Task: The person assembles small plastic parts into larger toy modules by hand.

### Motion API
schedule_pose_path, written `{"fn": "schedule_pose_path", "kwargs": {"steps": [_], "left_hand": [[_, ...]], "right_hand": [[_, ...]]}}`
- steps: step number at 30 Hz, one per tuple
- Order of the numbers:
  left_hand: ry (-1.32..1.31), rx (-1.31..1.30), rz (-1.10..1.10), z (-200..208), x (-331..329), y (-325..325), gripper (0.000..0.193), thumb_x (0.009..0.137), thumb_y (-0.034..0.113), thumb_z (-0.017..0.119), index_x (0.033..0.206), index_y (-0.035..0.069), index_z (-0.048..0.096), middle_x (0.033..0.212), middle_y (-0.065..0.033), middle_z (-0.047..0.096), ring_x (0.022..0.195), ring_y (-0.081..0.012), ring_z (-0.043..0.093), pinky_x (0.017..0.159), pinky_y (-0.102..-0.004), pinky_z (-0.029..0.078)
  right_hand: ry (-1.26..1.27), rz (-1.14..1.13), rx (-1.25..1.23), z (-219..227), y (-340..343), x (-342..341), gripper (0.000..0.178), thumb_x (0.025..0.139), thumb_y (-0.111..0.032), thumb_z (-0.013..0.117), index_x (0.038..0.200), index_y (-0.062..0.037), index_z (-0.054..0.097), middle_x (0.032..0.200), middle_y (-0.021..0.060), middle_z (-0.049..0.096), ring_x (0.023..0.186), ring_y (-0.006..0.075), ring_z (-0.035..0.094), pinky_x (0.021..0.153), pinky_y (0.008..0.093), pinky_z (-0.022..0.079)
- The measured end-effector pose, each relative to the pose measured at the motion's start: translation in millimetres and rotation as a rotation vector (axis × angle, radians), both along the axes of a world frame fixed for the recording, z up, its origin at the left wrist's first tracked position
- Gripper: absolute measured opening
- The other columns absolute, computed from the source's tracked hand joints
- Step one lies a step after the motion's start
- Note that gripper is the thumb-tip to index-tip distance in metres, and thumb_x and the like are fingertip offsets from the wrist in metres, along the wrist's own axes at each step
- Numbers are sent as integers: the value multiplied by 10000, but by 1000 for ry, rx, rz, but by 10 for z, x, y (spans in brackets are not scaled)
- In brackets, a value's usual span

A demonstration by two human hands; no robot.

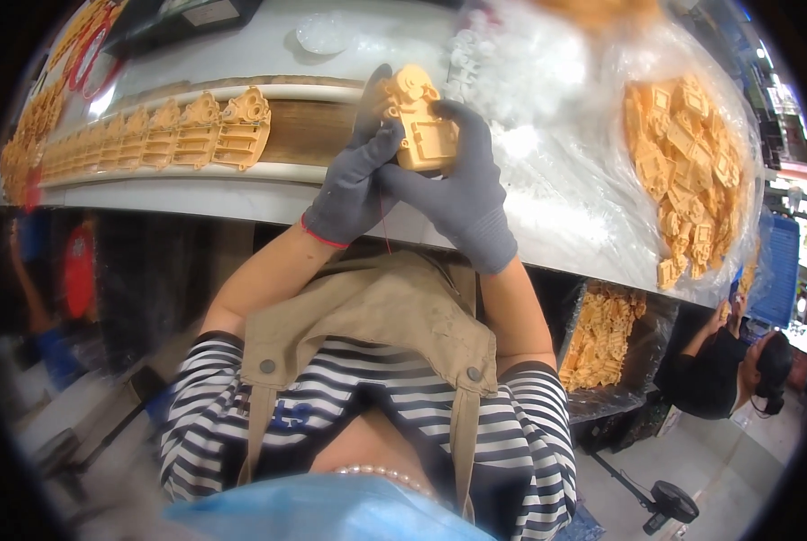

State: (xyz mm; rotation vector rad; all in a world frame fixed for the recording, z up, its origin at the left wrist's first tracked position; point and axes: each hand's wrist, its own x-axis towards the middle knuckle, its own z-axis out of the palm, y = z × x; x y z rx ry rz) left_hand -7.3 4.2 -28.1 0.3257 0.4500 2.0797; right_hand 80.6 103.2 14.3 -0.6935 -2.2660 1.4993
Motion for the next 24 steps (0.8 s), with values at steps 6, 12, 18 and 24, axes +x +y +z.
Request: {"fn": "schedule_pose_path", "kwargs": {"steps": [6, 12, 18, 24], "left_hand": [[-2, 64, -16, -99, -81, -49, 840, 853, 31, 622, 1499, 213, 116, 1367, -67, 370, 1269, -190, 392, 1078, -341, 327], [-30, 87, -98, -104, -125, -89, 842, 799, 0, 620, 1490, 173, 172, 1352, -72, 409, 1273, -207, 406, 1086, -357, 323], [-150, 145, -160, -209, -120, -110, 758, 809, 15, 565, 1471, 152, 220, 1354, -95, 437, 1250, -235, 444, 1071, -401, 349], [-195, 193, -227, -259, -133, -162, 653, 850, 104, 549, 1443, 118, 275, 1316, -170, 471, 1178, -302, 508, 1024, -434, 401]], "right_hand": [[48, 84, -401, 27, 150, 47, 504, 782, -193, 713, 1212, -24, 510, 937, 61, 583, 750, 102, 560, 613, 210, 453], [39, -23, -593, 41, 189, 51, 334, 864, -221, 625, 1120, -13, 570, 778, 17, 591, 597, 35, 507, 444, 165, 365], [128, -127, -744, 42, 216, 100, 371, 904, -176, 562, 1216, 21, 523, 941, 88, 570, 656, 74, 516, 456, 178, 377], [331, -213, -754, -15, 429, 233, 459, 913, -183, 556, 1320, 2, 454, 861, 39, 536, 636, 78, 447, 502, 181, 362]]}}
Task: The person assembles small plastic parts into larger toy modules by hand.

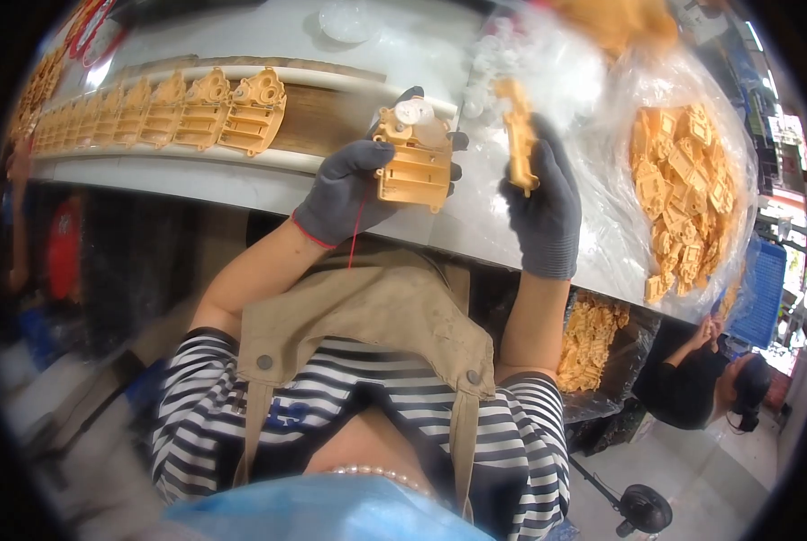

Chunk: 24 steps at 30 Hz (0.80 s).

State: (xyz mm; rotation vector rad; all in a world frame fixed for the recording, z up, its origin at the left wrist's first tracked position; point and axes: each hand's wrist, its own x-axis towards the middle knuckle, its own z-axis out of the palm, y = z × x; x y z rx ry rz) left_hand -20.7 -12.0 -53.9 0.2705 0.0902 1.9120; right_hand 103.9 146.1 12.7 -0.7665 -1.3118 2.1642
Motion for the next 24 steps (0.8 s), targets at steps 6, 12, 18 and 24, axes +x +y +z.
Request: {"fn": "schedule_pose_path", "kwargs": {"steps": [6, 12, 18, 24], "left_hand": [[-48, -56, -66, 10, -44, -52, 583, 904, 300, 548, 1386, 42, 348, 1267, -192, 513, 1100, -317, 558, 984, -437, 437], [-91, -65, -97, 1, -49, -58, 587, 935, 380, 518, 1389, 52, 343, 1296, -166, 495, 1166, -289, 519, 1006, -419, 418], [114, -136, 37, 73, 30, -51, 729, 908, 219, 617, 1478, 151, 169, 1366, -105, 417, 1265, -226, 419, 1055, -395, 372], [675, -287, 342, -80, 111, -1, 983, 828, 5, 654, 1508, 167, -38, 1426, -129, 337, 1338, -205, 316, 1103, -372, 288]], "right_hand": [[-467, 57, 522, -390, 286, 206, 423, 903, -240, 598, 1269, -48, 510, 749, -11, 523, 620, 53, 442, 527, 201, 365], [-628, 113, 746, -444, 332, 260, 391, 870, -188, 624, 1234, -66, 545, 782, -5, 537, 680, 71, 484, 605, 223, 427], [-665, 217, 893, -381, 276, 310, 305, 869, -147, 626, 1161, -61, 610, 939, 35, 595, 801, 88, 537, 702, 225, 457], [-531, 95, 1002, -27, 54, 89, 252, 852, -93, 643, 1091, -12, 637, 956, 31, 632, 824, 81, 556, 733, 222, 466]]}}
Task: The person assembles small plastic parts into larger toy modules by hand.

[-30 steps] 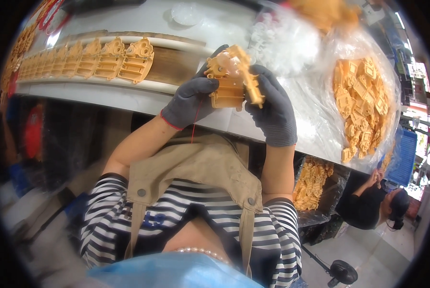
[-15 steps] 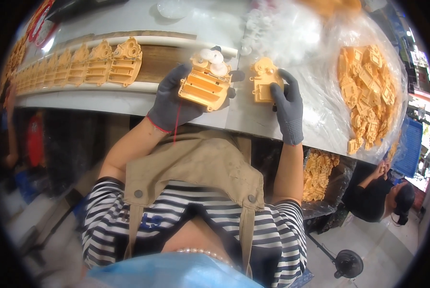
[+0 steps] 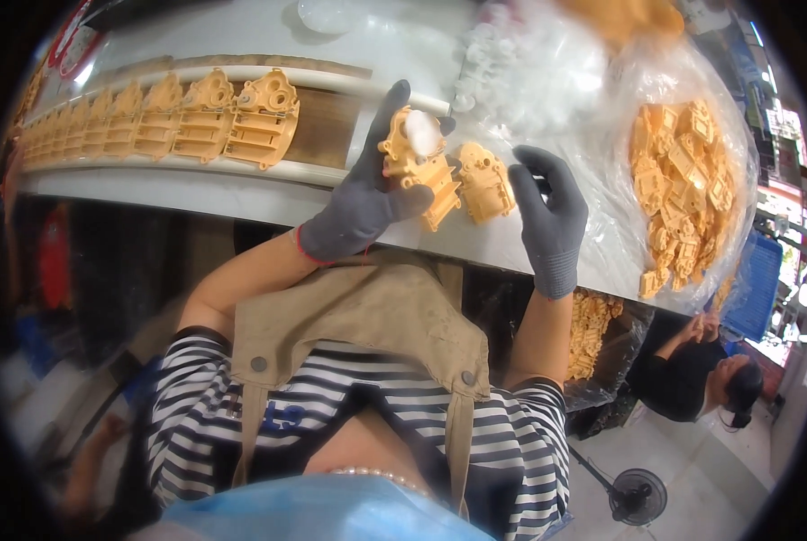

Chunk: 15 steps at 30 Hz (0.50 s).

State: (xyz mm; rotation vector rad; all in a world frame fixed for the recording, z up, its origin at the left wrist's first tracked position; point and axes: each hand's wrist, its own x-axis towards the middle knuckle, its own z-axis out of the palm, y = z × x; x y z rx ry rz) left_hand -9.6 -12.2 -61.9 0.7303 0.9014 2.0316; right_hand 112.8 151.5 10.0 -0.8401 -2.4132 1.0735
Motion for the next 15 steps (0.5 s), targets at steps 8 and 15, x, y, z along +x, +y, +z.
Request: {"fn": "schedule_pose_path", "kwargs": {"steps": [8, 15], "left_hand": [[-8, 104, -45, 92, -48, -65, 1066, 807, 96, 741, 1505, 133, -63, 1469, -110, 240, 1307, -187, 304, 1056, -317, 330], [100, 64, -37, 118, -178, -223, 1047, 806, 20, 715, 1505, 127, -57, 1432, -115, 318, 1275, -180, 365, 1009, -306, 392]], "right_hand": [[135, 215, -291, 265, -375, -400, 228, 828, 37, 602, 1054, 28, 629, 965, 50, 640, 829, 93, 581, 751, 233, 477], [59, 550, 91, 335, -334, -694, 288, 763, 65, 639, 1034, -30, 657, 1035, 106, 642, 868, 200, 632, 762, 293, 502]]}}
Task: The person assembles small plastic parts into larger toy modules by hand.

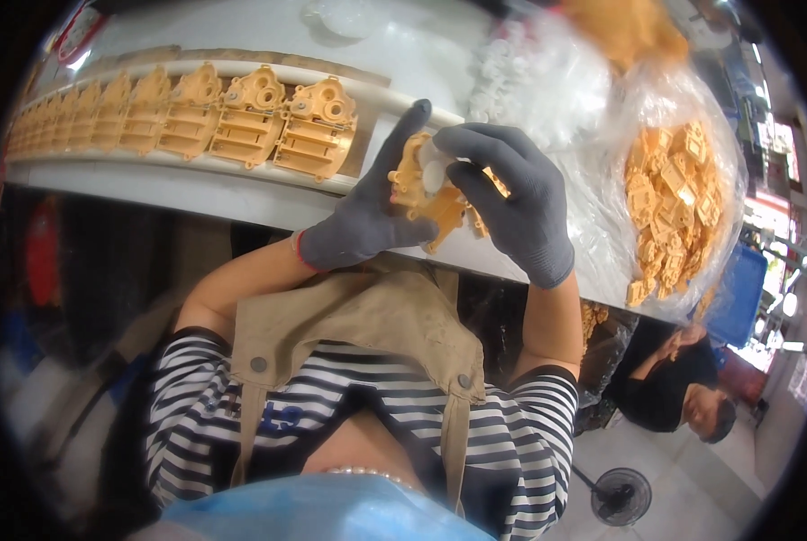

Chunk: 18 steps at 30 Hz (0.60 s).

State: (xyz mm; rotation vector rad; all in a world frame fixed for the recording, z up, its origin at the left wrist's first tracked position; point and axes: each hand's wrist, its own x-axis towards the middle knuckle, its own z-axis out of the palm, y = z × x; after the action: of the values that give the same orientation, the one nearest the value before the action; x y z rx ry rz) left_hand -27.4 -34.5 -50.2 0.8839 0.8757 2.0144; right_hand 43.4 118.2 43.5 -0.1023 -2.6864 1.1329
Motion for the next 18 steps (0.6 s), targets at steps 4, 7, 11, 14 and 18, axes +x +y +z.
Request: {"fn": "schedule_pose_path", "kwargs": {"steps": [4, 7, 11, 14, 18], "left_hand": [[-137, 83, -56, -146, 109, 109, 1028, 815, -31, 674, 1500, 118, -79, 1163, -92, 498, 1058, -163, 519, 912, -308, 465], [-208, 210, -162, -246, 192, 339, 1039, 800, -32, 681, 1505, 125, -67, 977, -13, 436, 973, -114, 505, 866, -291, 478], [-89, 195, 17, -245, 271, 402, 1042, 767, 44, 715, 1508, 81, -17, 1306, -77, 433, 1178, -169, 416, 984, -291, 369], [-168, 180, 53, -95, 206, 227, 1050, 763, 61, 727, 1505, 66, -17, 1320, -93, 425, 1209, -172, 398, 990, -287, 360], [-196, 134, 128, 36, 169, 53, 1043, 765, 43, 718, 1506, 85, -16, 1325, -120, 420, 1203, -190, 436, 963, -286, 409]], "right_hand": [[-40, 131, 222, 86, 119, -26, 286, 748, 78, 649, 1023, 1, 649, 1027, 133, 635, 916, 248, 624, 795, 324, 493], [-92, 142, 271, 44, 336, 101, 279, 767, 126, 587, 1032, 45, 623, 1057, 144, 629, 959, 255, 606, 853, 319, 476], [-77, 198, 269, 34, 405, 86, 308, 784, 110, 572, 1085, 48, 595, 1007, 81, 623, 836, 158, 550, 786, 278, 466], [-86, 278, 227, 118, 351, -160, 299, 793, 96, 579, 1087, 43, 601, 974, 64, 621, 812, 143, 541, 769, 262, 459], [-98, 346, 204, 187, 239, -384, 291, 794, 80, 591, 1079, 32, 615, 929, 42, 614, 796, 126, 537, 754, 246, 452]]}}
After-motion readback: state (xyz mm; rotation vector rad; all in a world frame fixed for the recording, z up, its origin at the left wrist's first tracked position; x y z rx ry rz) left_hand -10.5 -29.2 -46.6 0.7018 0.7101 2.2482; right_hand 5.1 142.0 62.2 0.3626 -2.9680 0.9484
